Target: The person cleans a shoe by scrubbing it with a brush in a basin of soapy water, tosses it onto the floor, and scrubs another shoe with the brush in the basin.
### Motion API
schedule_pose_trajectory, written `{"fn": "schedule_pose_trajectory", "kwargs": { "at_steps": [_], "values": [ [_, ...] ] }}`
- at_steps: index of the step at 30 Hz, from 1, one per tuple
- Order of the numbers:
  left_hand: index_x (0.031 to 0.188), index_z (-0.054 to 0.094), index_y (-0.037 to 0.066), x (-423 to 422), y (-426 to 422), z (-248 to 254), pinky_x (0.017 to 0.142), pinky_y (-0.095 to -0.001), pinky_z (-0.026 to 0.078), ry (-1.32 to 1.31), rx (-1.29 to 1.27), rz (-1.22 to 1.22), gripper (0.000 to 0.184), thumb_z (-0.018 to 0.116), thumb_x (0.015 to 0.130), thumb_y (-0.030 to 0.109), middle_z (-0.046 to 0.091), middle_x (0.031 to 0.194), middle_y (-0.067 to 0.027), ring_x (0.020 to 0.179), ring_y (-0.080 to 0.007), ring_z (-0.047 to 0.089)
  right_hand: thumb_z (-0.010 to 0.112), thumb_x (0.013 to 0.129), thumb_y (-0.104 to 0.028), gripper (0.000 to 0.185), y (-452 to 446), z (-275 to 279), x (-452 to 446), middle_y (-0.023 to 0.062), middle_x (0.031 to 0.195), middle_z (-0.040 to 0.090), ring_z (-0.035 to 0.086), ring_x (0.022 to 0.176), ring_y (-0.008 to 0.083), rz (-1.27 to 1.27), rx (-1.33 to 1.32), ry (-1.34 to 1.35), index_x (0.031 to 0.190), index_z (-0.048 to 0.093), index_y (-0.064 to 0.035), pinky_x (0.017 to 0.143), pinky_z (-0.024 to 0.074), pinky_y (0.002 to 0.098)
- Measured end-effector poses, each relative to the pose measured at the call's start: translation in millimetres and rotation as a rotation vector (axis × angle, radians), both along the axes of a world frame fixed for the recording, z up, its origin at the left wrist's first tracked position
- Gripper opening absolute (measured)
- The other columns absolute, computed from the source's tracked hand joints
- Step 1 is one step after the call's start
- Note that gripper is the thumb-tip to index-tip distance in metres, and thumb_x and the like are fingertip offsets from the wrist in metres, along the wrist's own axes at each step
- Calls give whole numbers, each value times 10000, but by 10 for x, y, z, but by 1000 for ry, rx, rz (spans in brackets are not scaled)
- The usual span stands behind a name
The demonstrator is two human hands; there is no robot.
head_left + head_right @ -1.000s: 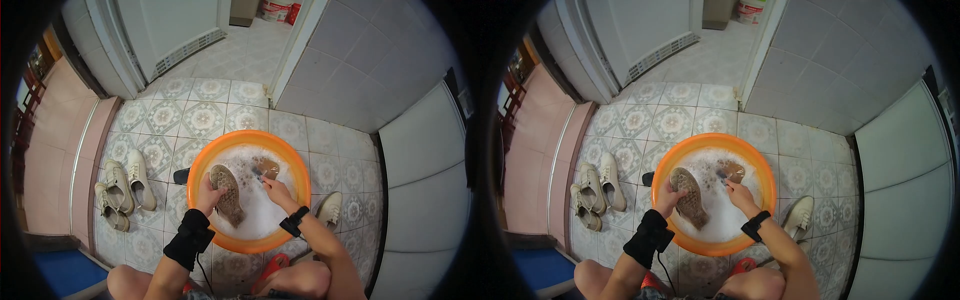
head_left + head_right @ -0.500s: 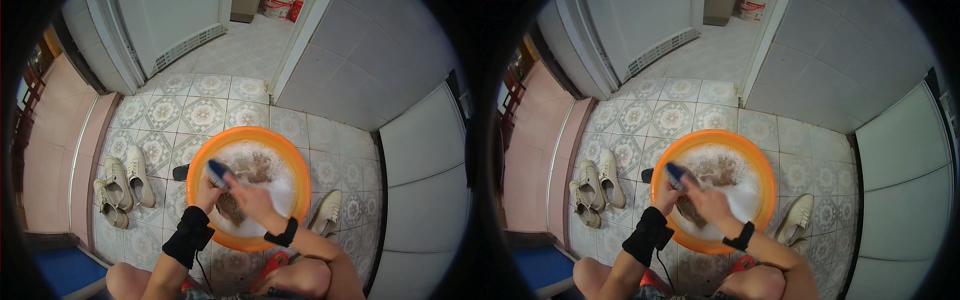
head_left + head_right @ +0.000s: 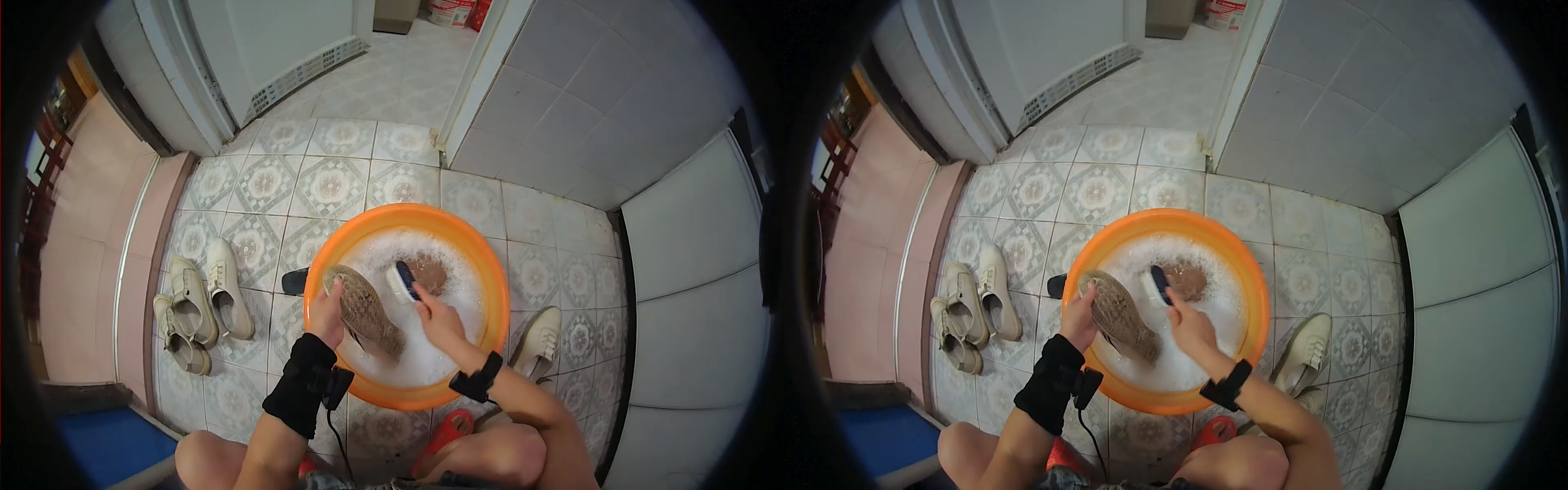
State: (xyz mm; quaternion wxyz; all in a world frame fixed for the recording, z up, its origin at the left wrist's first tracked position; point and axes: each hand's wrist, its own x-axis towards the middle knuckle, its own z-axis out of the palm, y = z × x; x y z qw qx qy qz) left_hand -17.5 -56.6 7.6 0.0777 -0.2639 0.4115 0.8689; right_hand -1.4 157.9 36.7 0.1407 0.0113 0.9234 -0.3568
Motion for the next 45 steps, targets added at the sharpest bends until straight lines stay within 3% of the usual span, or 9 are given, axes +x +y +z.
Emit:
{"fn": "schedule_pose_trajectory", "kwargs": {
  "at_steps": [9, 13, 17, 21, 30, 32, 33, 36, 45],
  "values": [
    [1168, 434, 55, 31, 92, 22, 832, -394, 459, 3, 100, -6, 278, 386, 937, 202, 541, 1081, -85, 958, -230, 554, 407, 887, -251, 413, 30, -125, -170, 203, 626, 563, 571, 604, 362, 99, 164, 33, 1299, 389, -255, 554, 437, 455],
    [1194, 419, 51, 12, 50, -61, 879, -413, 427, -81, 56, 21, 303, 368, 943, 213, 527, 1121, -94, 1012, -244, 528, 402, 890, -282, 431, -431, 450, 210, 206, 652, 576, 562, 608, 385, 329, -13, 46, 1316, 351, -248, 580, 435, 478],
    [1184, 424, 57, 50, 79, 2, 883, -403, 425, -49, 255, 2, 308, 357, 947, 242, 524, 1124, -84, 1013, -220, 527, 433, 884, -292, 429, -89, -71, -81, 221, 681, 578, 568, 620, 392, 121, 108, 41, 1307, 363, -280, 583, 440, 484],
    [1187, 422, 55, -22, 78, 52, 856, -397, 434, 50, 115, 61, 289, 407, 934, 194, 530, 1085, -78, 981, -209, 531, 423, 881, -296, 415, -358, 237, 195, 232, 714, 577, 578, 655, 389, 166, -90, 216, 1294, 377, -308, 587, 451, 476],
    [1196, 407, 39, -81, 117, 331, 886, -372, 411, 21, 163, 21, 302, 390, 939, 198, 523, 1102, -72, 999, -206, 520, 408, 895, -303, 440, -236, 320, -24, 207, 662, 584, 579, 625, 388, 53, 151, 60, 1325, 339, -239, 558, 451, 467],
    [1197, 407, 37, -92, 76, 141, 884, -374, 411, 28, 207, 26, 303, 385, 941, 197, 522, 1104, -73, 998, -206, 521, 412, 894, -294, 441, -402, 169, 179, 206, 680, 592, 583, 635, 386, 295, 28, 651, 1326, 340, -245, 570, 451, 468],
    [1198, 407, 36, -67, 68, 68, 881, -375, 411, 26, 245, 33, 303, 379, 943, 197, 522, 1106, -73, 997, -206, 521, 421, 887, -269, 437, -328, 337, 146, 212, 714, 601, 595, 668, 382, 280, 119, 153, 1317, 354, -240, 600, 461, 464],
    [1199, 407, 34, -28, 82, 52, 879, -378, 410, -3, 277, 53, 302, 373, 945, 194, 519, 1115, -78, 1001, -206, 519, 416, 883, -263, 416, 192, -153, -290, 214, 715, 602, 602, 694, 383, 145, 340, -23, 1296, 385, -225, 622, 473, 457],
    [1182, 428, 22, -24, 9, 7, 879, -357, 411, 64, 208, 44, 309, 434, 925, 193, 526, 1109, -68, 1007, -195, 516, 432, 876, -286, 406, 214, -411, -192, 191, 815, 614, 588, 743, 371, -5, 157, -14, 1280, 413, -248, 660, 455, 442]
  ]
}}
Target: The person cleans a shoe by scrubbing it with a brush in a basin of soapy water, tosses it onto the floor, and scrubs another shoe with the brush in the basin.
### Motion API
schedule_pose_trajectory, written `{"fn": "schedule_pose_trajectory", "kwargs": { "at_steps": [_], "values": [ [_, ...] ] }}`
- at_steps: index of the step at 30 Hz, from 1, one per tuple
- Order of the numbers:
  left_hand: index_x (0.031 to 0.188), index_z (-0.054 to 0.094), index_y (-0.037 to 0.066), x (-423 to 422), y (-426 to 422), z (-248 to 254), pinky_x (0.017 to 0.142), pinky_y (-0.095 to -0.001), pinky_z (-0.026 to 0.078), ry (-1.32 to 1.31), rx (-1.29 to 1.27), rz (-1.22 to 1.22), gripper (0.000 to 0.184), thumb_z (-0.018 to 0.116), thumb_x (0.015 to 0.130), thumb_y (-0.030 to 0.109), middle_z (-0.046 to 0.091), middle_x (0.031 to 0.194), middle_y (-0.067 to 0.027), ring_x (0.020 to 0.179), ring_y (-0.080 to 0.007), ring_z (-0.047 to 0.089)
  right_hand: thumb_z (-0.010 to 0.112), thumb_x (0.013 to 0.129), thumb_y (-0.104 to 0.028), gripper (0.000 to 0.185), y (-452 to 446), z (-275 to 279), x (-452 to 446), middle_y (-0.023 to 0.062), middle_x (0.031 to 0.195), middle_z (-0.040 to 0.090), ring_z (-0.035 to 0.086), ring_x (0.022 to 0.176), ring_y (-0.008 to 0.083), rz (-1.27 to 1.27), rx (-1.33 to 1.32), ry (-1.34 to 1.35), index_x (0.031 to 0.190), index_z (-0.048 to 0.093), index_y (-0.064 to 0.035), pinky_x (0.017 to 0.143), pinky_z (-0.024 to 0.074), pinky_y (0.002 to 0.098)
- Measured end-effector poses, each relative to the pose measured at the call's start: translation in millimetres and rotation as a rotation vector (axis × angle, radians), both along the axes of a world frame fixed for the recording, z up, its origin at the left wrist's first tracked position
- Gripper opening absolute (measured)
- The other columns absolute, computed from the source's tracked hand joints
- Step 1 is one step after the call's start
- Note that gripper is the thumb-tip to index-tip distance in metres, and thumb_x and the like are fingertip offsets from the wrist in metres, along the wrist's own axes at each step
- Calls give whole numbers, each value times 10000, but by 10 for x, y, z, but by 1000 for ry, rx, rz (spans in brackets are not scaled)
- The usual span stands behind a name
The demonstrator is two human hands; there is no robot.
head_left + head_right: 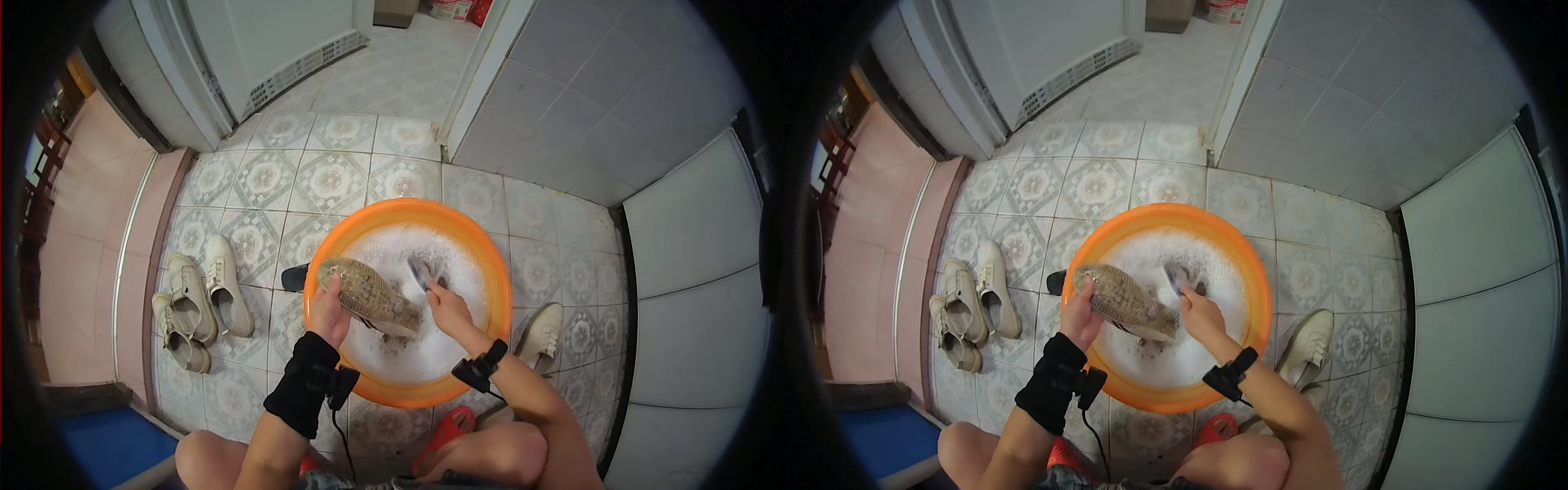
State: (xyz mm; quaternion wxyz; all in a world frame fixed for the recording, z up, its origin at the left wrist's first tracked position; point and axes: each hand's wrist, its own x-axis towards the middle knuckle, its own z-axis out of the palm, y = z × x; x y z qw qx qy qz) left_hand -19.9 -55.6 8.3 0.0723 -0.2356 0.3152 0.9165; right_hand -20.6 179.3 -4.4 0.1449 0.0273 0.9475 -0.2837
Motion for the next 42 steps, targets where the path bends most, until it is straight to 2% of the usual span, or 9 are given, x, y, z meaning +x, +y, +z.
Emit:
{"fn": "schedule_pose_trajectory", "kwargs": {
  "at_steps": [4, 9, 14, 23, 25, 26, 29, 38, 42],
  "values": [
    [1173, 444, 28, -40, 25, -66, 873, -357, 419, -42, -3, -16, 292, 448, 916, 166, 542, 1094, -72, 993, -194, 528, 417, 896, -305, 414, -567, 810, 310, 189, 757, 606, 588, 704, 366, 79, -192, -53, 1302, 393, -227, 618, 453, 410],
    [1150, 466, 35, 17, 116, 66, 882, -353, 420, -155, 206, -72, 265, 466, 903, 129, 545, 1095, -81, 992, -206, 531, 423, 892, -288, 394, -253, 220, -18, 207, 719, 584, 577, 662, 355, 144, 81, -4, 1285, 407, -266, 596, 442, 429],
    [1139, 472, 48, 39, 122, 54, 895, -367, 422, -88, 119, -42, 250, 422, 919, 154, 547, 1084, -76, 1000, -211, 533, 421, 894, -277, 409, -518, 859, 239, 199, 656, 567, 570, 594, 360, 130, -251, 248, 1301, 379, -294, 559, 440, 433],
    [1211, 417, 55, -11, 137, 87, 959, -433, 365, -45, 135, -94, 347, 416, 925, 251, 503, 1189, -106, 1110, -255, 475, 431, 893, -259, 418, -382, 695, 122, 195, 712, 608, 590, 615, 358, 85, -19, 49, 1307, 378, -271, 591, 464, 433],
    [1209, 416, 60, -18, 122, 98, 949, -423, 374, -49, 215, -74, 340, 431, 920, 239, 510, 1175, -98, 1092, -245, 483, 436, 889, -258, 418, -665, 711, 355, 193, 716, 606, 593, 653, 362, 272, -112, 609, 1304, 388, -250, 634, 468, 435],
    [1208, 415, 65, -15, 124, 114, 939, -413, 382, -57, 290, -61, 335, 446, 916, 227, 517, 1161, -90, 1073, -236, 492, 440, 883, -248, 410, -594, 791, 319, 196, 740, 608, 591, 689, 368, 223, -65, 154, 1291, 405, -228, 650, 461, 449],
    [1214, 412, 66, 50, 156, 184, 938, -411, 379, -131, 294, -63, 343, 448, 915, 230, 506, 1176, -89, 1086, -227, 481, 440, 877, -241, 399, -49, 277, -101, 199, 757, 609, 588, 706, 371, 160, 133, 17, 1275, 423, -215, 640, 453, 464],
    [1232, 402, 73, 32, 69, 117, 960, -405, 351, -99, 228, -97, 388, 419, 922, 305, 489, 1204, -77, 1099, -225, 469, 415, 879, -284, 389, 304, -206, -72, 170, 793, 615, 590, 702, 357, 36, 143, 81, 1250, 458, -176, 645, 459, 447],
    [1260, 377, 84, 32, 125, -7, 978, -459, 328, -51, 256, -84, 423, 406, 919, 332, 459, 1251, -87, 1156, -255, 429, 440, 884, -240, 423, -476, 757, 200, 230, 770, 592, 589, 727, 379, 84, -190, 12, 1302, 388, -271, 648, 455, 437]
  ]
}}
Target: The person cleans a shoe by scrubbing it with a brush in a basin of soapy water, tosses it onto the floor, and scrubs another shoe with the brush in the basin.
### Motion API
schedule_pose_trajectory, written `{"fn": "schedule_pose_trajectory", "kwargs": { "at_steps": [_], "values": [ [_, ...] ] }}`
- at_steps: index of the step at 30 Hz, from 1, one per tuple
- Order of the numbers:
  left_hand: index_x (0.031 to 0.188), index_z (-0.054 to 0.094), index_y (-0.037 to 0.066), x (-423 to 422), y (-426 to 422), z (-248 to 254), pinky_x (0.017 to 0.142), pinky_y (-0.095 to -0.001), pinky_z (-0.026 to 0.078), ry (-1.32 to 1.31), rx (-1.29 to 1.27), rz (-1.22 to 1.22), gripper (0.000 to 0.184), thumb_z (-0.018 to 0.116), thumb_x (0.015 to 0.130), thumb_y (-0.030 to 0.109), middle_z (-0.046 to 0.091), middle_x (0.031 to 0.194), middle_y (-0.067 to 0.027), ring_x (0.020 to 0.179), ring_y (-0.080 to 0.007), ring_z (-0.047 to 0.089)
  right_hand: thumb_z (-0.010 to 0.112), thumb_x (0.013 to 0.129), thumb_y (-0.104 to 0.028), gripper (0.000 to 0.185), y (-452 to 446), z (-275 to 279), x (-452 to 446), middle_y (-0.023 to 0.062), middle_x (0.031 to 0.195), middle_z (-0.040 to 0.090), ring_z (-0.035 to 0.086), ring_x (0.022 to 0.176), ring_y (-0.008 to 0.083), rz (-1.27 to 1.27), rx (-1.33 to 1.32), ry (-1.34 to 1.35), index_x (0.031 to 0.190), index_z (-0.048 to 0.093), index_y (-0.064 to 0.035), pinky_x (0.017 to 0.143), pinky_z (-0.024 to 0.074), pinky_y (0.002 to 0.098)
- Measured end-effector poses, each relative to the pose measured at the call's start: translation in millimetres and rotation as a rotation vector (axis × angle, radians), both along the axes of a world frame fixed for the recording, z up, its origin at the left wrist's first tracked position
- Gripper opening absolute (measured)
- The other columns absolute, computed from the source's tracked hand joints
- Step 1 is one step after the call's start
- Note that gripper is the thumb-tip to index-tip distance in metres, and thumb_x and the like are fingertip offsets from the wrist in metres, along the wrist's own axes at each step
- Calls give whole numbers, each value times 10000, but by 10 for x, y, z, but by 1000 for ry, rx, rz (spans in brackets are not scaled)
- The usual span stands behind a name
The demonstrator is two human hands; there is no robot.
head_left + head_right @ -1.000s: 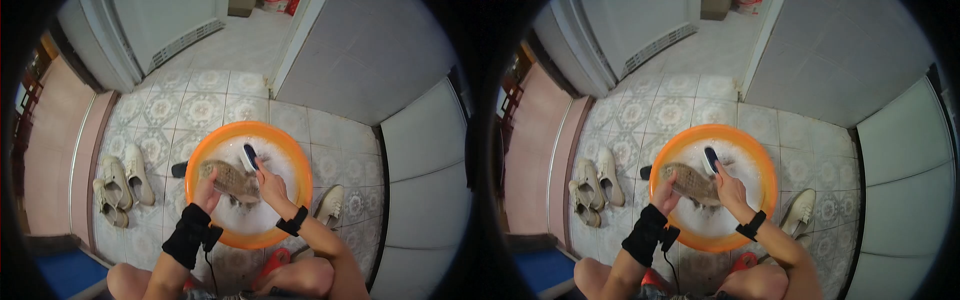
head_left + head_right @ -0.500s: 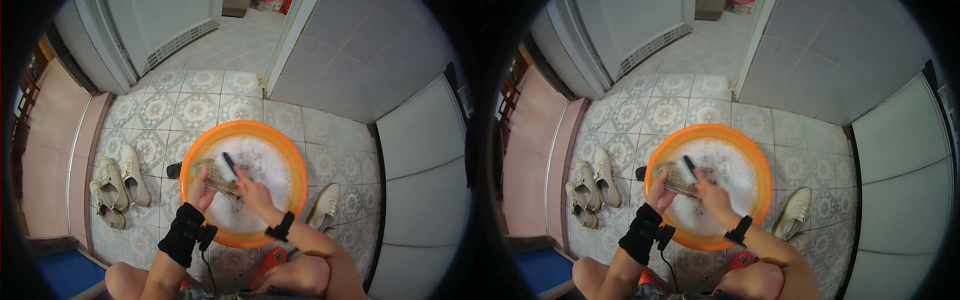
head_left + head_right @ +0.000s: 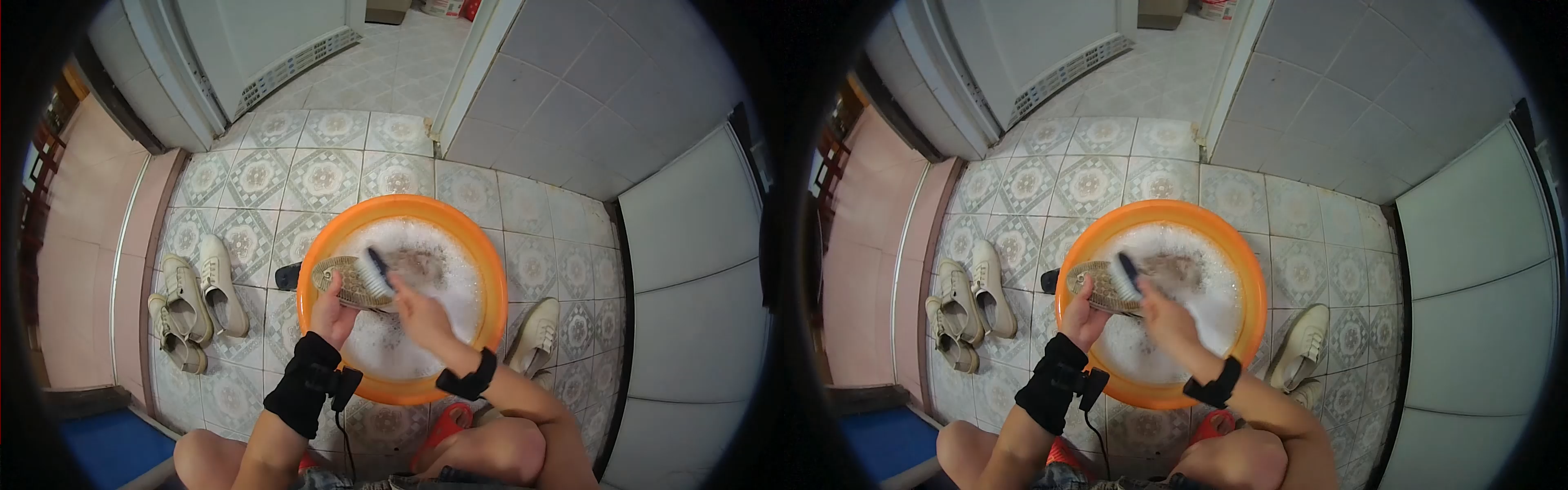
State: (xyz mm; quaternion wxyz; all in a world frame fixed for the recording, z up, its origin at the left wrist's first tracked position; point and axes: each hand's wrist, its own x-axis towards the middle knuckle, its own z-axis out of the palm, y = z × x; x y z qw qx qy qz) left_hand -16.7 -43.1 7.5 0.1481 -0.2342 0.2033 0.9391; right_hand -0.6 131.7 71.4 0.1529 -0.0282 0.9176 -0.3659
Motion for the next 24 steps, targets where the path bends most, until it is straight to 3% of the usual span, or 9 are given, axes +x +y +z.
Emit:
{"fn": "schedule_pose_trajectory", "kwargs": {
  "at_steps": [3, 4, 7, 9, 11, 14, 17, 22, 24],
  "values": [
    [1227, 403, 67, -18, -3, 134, 953, -409, 366, -6, 25, 41, 396, 432, 915, 310, 484, 1209, -80, 1099, -229, 468, 433, 888, -230, 424, -195, -41, 147, 232, 717, 585, 586, 684, 378, 135, 118, 169, 1307, 382, -272, 616, 453, 443],
    [1227, 403, 67, -15, -27, 149, 953, -409, 366, -5, 25, 42, 396, 432, 915, 310, 484, 1209, -80, 1099, -229, 468, 446, 879, -234, 423, -79, -28, 55, 228, 687, 583, 583, 652, 378, 48, 140, -45, 1299, 395, -249, 596, 452, 456],
    [1222, 407, 62, -70, -127, 161, 953, -410, 371, -88, 23, 70, 392, 441, 913, 301, 497, 1191, -84, 1088, -229, 480, 451, 873, -234, 412, 504, -622, -210, 221, 681, 583, 579, 640, 377, 44, 361, -9, 1283, 416, -241, 581, 446, 460],
    [1227, 400, 63, -86, -195, 30, 957, -421, 369, -12, -2, 101, 389, 440, 915, 290, 490, 1199, -96, 1100, -240, 473, 450, 871, -235, 403, 363, -428, -129, 207, 693, 592, 575, 635, 379, 28, 327, 22, 1273, 428, -225, 575, 443, 459],
    [1233, 395, 65, -92, -191, -81, 960, -425, 366, -78, -10, 127, 388, 436, 916, 286, 483, 1207, -101, 1110, -246, 467, 450, 870, -242, 397, -44, -173, 84, 192, 707, 602, 582, 642, 370, 82, -113, 143, 1266, 437, -222, 576, 445, 455],
    [1236, 393, 67, -64, -139, -33, 960, -425, 368, -86, 9, 120, 381, 434, 918, 274, 480, 1211, -106, 1117, -253, 463, 460, 864, -236, 401, -119, 4, 87, 175, 706, 603, 587, 624, 345, 92, 21, 11, 1265, 440, -227, 565, 443, 442],
    [1224, 407, 66, -69, -151, 77, 955, -418, 375, -45, 42, 142, 365, 437, 919, 264, 491, 1198, -103, 1108, -251, 471, 462, 867, -236, 420, 560, -766, -195, 164, 685, 593, 581, 602, 335, -33, 297, 27, 1283, 413, -280, 559, 437, 442],
    [1230, 400, 64, -82, -171, -85, 964, -435, 361, -52, 53, 175, 379, 430, 920, 281, 494, 1194, -104, 1112, -252, 467, 442, 885, -243, 430, -139, -16, 135, 155, 686, 596, 578, 605, 342, 141, -30, 72, 1301, 371, -324, 558, 445, 438],
    [1229, 399, 62, -91, -140, -1, 964, -434, 363, -86, 30, 175, 383, 433, 918, 283, 489, 1199, -105, 1111, -252, 466, 443, 885, -255, 426, -114, -124, 150, 162, 684, 593, 577, 604, 341, 84, -49, 90, 1301, 373, -319, 557, 444, 436]
  ]
}}
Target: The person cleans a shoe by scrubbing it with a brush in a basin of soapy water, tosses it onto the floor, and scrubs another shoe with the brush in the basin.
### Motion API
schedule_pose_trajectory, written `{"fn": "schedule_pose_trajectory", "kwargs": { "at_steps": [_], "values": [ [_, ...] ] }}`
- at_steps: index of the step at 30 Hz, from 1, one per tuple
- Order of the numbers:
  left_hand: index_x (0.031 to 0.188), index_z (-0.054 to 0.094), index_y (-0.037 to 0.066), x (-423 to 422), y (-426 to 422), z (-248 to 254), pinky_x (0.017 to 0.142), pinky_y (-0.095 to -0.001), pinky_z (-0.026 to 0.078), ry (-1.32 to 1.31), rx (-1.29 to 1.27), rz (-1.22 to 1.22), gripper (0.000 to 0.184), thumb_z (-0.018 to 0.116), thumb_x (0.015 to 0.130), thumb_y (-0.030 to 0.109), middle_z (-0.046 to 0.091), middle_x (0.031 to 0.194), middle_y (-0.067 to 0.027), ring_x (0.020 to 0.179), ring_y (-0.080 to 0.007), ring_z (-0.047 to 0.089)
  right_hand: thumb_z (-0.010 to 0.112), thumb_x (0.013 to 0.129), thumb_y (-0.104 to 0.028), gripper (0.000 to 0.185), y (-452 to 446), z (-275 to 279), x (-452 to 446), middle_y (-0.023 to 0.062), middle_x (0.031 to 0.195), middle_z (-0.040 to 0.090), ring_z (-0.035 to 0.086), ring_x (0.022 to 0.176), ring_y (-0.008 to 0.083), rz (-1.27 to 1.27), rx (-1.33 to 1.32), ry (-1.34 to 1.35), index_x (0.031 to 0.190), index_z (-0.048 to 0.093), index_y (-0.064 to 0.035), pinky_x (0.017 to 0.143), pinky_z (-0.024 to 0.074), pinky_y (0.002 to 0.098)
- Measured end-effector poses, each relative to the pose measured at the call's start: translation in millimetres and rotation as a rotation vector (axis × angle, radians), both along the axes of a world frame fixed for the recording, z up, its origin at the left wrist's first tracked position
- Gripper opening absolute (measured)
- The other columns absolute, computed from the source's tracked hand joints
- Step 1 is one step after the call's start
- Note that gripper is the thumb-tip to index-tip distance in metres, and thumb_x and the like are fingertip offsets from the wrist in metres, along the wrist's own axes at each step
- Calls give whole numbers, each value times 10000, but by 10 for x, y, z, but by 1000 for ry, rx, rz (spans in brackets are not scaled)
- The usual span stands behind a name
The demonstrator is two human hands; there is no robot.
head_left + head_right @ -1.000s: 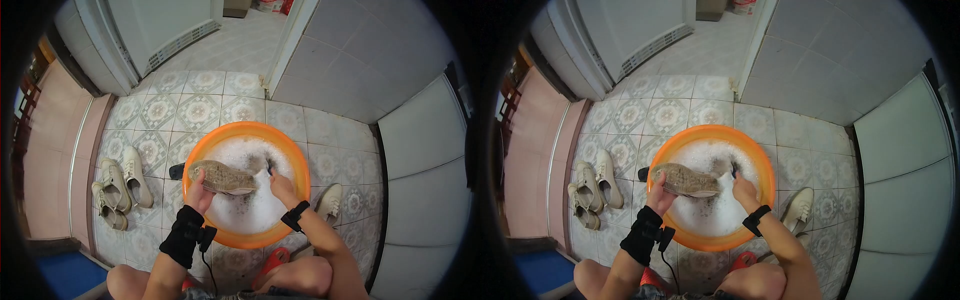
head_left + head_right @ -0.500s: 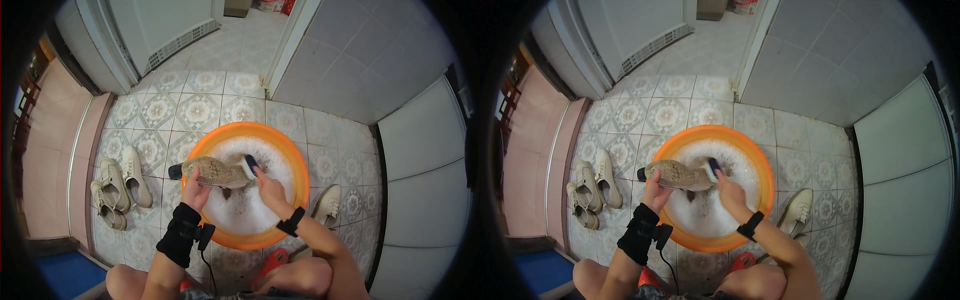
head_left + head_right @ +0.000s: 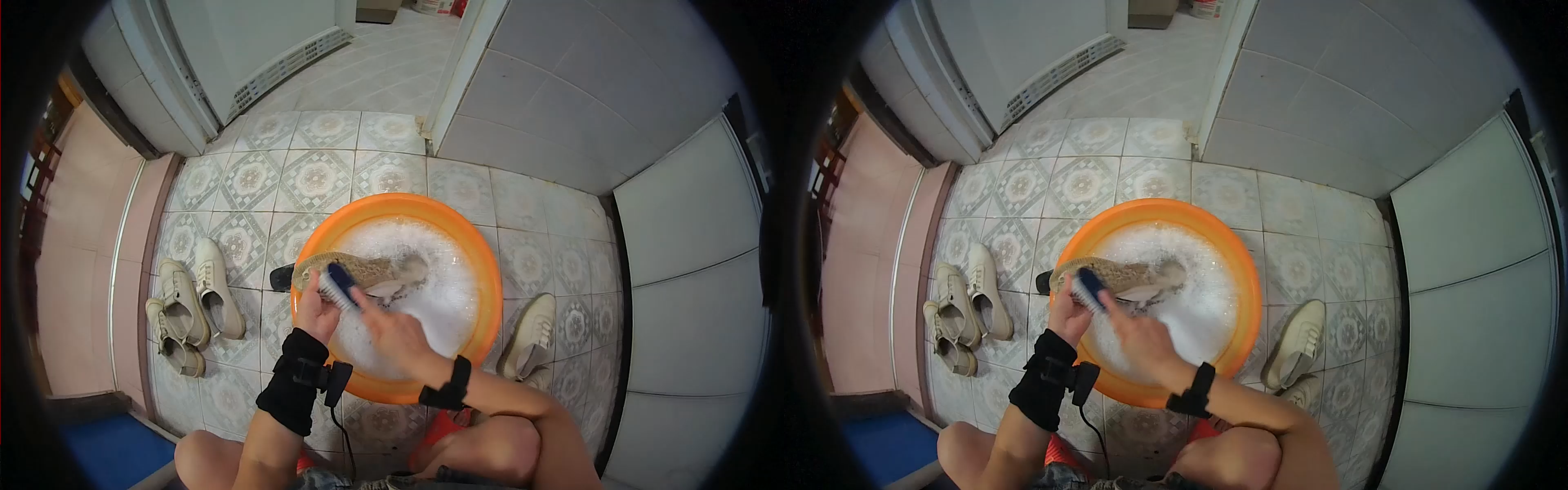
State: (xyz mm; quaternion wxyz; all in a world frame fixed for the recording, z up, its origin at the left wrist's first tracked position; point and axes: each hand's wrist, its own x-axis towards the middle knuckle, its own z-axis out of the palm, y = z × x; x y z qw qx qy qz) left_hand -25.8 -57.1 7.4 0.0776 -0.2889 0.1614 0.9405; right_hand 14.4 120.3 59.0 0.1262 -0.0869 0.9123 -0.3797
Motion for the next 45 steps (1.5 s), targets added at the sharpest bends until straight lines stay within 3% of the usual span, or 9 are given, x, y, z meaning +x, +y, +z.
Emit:
{"fn": "schedule_pose_trajectory", "kwargs": {
  "at_steps": [6, 11, 15, 18, 22, 29, 35, 38, 45],
  "values": [
    [1240, 380, 62, 114, -11, -7, 965, -435, 363, 7, -46, -19, 390, 433, 919, 277, 453, 1235, -109, 1128, -255, 449, 431, 876, -263, 380, 790, -495, -454, 204, 784, 605, 581, 710, 379, -181, 443, -64, 1254, 445, -224, 648, 445, 478],
    [1240, 383, 66, 119, 15, -37, 950, -448, 372, -1, -57, -102, 384, 436, 919, 269, 463, 1225, -107, 1114, -256, 461, 430, 875, -280, 387, 741, -618, -470, 197, 881, 612, 587, 814, 352, -406, 431, -202, 1254, 452, -209, 700, 451, 449],
    [1263, 360, 62, 157, 58, -28, 975, -487, 345, 9, -85, -173, 401, 434, 918, 253, 441, 1252, -127, 1147, -288, 437, 449, 872, -272, 418, 209, -318, -230, 206, 844, 607, 582, 771, 359, -152, -117, -108, 1285, 408, -233, 665, 449, 433],
    [1267, 352, 63, 146, 82, -83, 960, -518, 347, 17, -64, -228, 409, 427, 920, 263, 451, 1237, -130, 1130, -300, 447, 439, 876, -272, 407, -162, 259, -115, 204, 809, 607, 584, 714, 364, 40, 112, -107, 1280, 412, -232, 631, 450, 438],
    [1234, 391, 78, 193, 128, 116, 879, -506, 402, 7, -123, -246, 380, 442, 917, 283, 470, 1200, -112, 1081, -276, 478, 417, 881, -273, 402, 451, -566, -438, 209, 750, 597, 582, 664, 375, -150, 254, -119, 1279, 415, -215, 605, 445, 462],
    [1266, 349, 70, 108, 69, 14, 948, -550, 346, -10, -83, -240, 421, 425, 918, 295, 411, 1257, -128, 1160, -305, 398, 399, 881, -296, 429, -48, 117, -135, 209, 733, 590, 583, 691, 380, 0, 136, -122, 1306, 376, -237, 646, 449, 465],
    [1243, 376, 67, 15, 1, 490, 973, -478, 353, 10, -125, -221, 400, 484, 897, 237, 447, 1219, -110, 1132, -272, 430, 454, 863, -278, 358, 982, -720, -450, 203, 804, 618, 597, 746, 370, -186, 402, -31, 1200, 500, -163, 672, 452, 472],
    [1219, 407, 59, -29, -41, 647, 974, -421, 366, 26, -114, -157, 372, 494, 892, 215, 476, 1201, -100, 1115, -245, 453, 528, 838, -401, 433, 890, -276, -471, 137, 762, 620, 484, 413, 146, -632, -310, -371, 1093, 561, -53, 373, 372, 274],
    [1197, 441, 74, -79, -154, 656, 941, -366, 402, 77, 6, -182, 340, 521, 877, 159, 511, 1160, -84, 1078, -206, 491, 607, 810, -347, 310, 826, 38, -725, 15, 558, 481, 323, 336, 73, -697, -1049, -681, 922, 554, -64, 309, 252, 225]
  ]
}}
